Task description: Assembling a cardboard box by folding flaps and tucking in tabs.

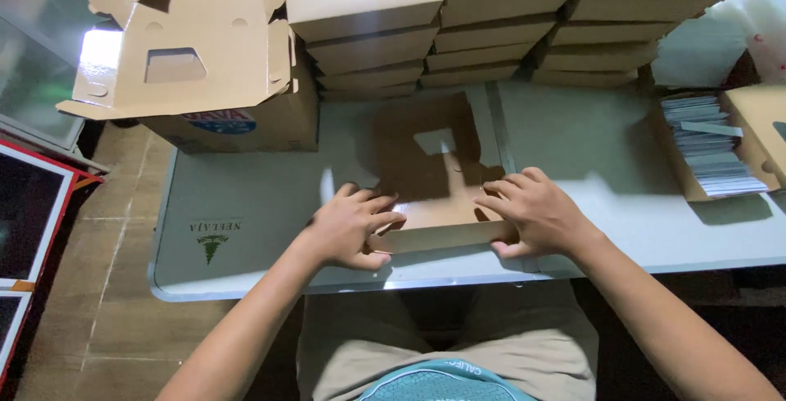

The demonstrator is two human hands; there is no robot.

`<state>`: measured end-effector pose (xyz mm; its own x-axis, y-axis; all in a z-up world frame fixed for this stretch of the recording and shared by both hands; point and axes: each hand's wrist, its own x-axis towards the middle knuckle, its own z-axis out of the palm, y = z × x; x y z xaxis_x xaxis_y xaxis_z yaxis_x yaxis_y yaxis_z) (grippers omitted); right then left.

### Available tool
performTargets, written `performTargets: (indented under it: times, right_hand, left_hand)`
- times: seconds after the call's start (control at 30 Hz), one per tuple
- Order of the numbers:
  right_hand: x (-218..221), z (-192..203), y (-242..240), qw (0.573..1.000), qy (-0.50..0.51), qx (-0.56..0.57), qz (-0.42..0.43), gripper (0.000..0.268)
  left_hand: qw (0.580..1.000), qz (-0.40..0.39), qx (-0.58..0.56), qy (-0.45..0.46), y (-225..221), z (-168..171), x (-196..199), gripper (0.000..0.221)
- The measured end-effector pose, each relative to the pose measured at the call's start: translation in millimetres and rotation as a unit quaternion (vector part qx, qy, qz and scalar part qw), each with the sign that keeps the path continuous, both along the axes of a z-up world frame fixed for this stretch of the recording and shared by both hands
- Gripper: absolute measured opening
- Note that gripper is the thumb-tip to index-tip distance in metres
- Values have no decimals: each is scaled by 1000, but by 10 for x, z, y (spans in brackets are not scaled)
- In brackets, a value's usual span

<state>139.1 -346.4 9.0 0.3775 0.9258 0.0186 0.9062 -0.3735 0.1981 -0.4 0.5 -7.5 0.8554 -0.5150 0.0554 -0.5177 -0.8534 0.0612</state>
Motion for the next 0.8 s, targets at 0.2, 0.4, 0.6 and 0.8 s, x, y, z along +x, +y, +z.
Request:
performTargets:
  times: [0.2,0.4,0.6,0.8]
  right_hand:
    - [214,170,-100,996,58,-30,64,80]
    - [553,-573,-312,982,117,134,68,64]
    - [524,-828,-206,901,273,300,-151,38]
    - [286,-78,179,744,484,349,-300,65]
  left_hand:
    - [997,43,-47,38,103,-198,37,65]
    - [982,106,-134,77,293,-880,185,61]
    - [919,201,-319,117,271,-488,67,63]
    - [884,291,-354,94,24,-157,146,60]
